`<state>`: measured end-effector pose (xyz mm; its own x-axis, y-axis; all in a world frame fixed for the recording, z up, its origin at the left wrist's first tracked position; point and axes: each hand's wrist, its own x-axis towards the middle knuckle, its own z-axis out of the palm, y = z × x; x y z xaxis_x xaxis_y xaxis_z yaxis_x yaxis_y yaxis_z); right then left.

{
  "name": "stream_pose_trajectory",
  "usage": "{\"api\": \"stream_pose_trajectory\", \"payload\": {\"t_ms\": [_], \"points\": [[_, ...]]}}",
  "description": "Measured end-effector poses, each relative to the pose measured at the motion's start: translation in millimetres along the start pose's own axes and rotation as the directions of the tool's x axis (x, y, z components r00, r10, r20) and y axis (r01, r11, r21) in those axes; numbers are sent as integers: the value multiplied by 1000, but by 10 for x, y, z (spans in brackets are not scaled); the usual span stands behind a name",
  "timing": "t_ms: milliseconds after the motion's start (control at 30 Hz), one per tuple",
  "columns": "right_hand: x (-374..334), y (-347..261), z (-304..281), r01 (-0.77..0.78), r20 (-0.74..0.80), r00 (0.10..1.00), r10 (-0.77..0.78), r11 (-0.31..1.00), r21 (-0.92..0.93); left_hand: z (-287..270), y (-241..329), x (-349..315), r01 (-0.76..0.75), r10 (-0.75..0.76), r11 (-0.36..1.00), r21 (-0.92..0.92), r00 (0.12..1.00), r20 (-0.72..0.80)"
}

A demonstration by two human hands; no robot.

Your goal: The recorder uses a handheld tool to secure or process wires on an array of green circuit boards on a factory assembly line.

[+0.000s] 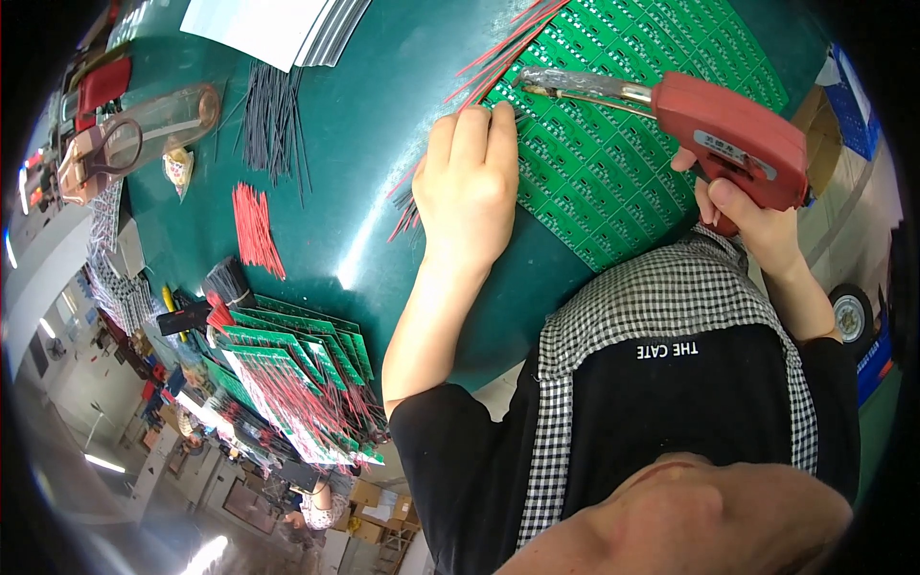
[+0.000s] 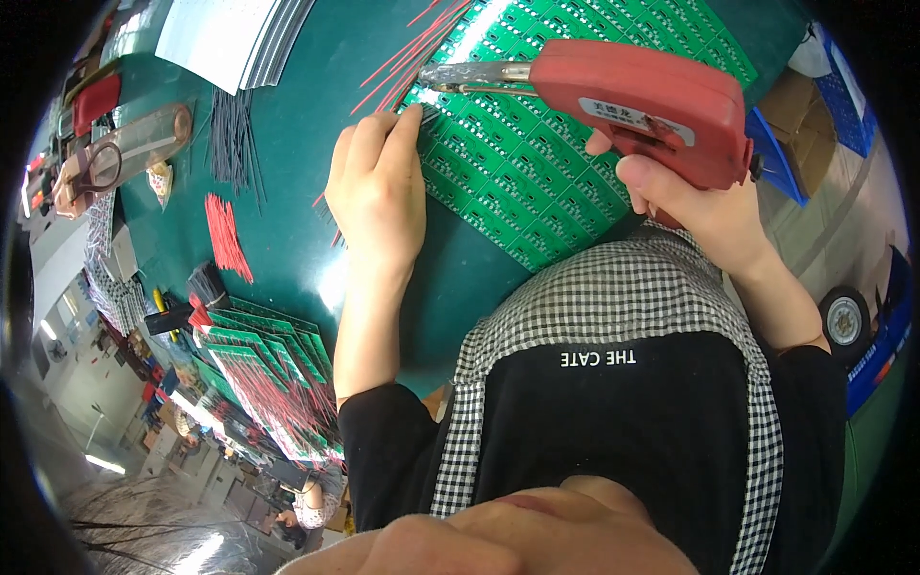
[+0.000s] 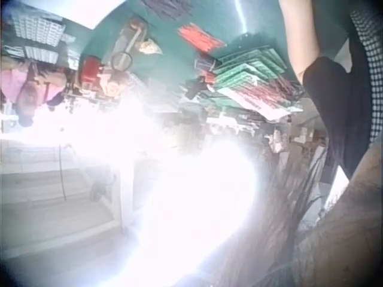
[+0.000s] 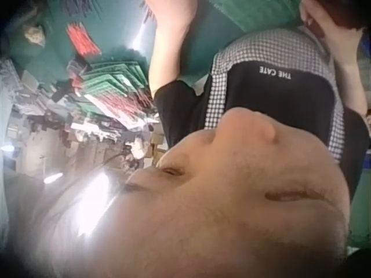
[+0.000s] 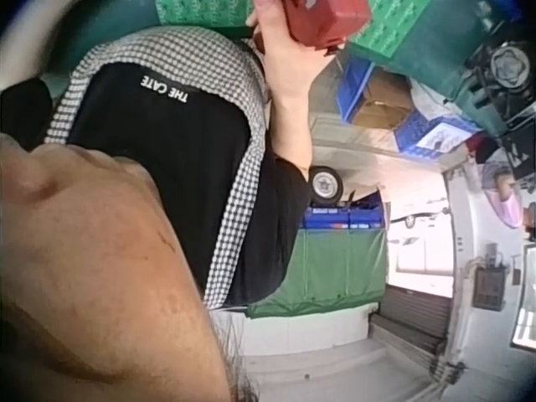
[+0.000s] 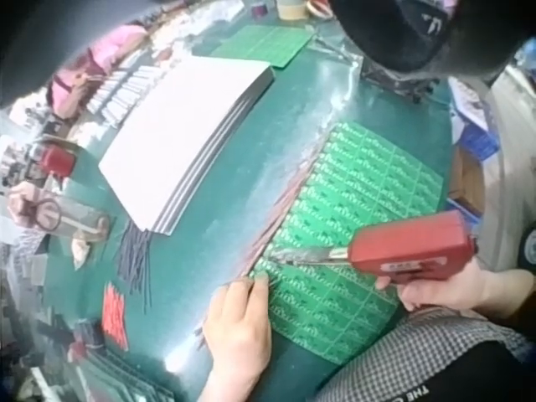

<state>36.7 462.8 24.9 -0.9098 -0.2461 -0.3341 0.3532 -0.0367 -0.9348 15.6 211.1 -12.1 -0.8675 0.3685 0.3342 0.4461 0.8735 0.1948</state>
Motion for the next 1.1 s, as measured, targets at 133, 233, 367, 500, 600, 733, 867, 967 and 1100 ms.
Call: {"api": "stream_pose_trajectory", "payload": {"t_ms": [133,233,367,500,600,733,867,967,1100], "points": [[-31,-76,-67,-57,-14,998,57,998,-25,97,73,56,-6,6,1000,-30,1000,11],[-19,-19,-36,-63,5,998,63,998,-10,57,39,26,-30,29,1000,1,999,25],[-20,-17,-52,-65,20,998,66,997,-47,45,37,27,-23,23,1000,-7,999,26],[-54,17,-93,-72,-8,997,72,994,-83,58,33,36,-35,36,999,-11,999,16],[-50,21,-82,-64,-4,998,64,993,-103,48,30,33,-33,33,999,-1,999,23],[-23,-27,-65,-55,-6,998,55,998,2,58,46,39,-22,22,1000,8,999,26],[-17,-31,-84,-14,-13,1000,14,1000,9,45,41,39,-32,31,999,19,999,37],[-12,-32,-102,3,-12,1000,-3,1000,-5,42,38,40,-30,29,999,22,999,42],[-11,-38,-120,10,-21,1000,-9,1000,17,47,44,70,1,1,999,-47,999,32]]}}
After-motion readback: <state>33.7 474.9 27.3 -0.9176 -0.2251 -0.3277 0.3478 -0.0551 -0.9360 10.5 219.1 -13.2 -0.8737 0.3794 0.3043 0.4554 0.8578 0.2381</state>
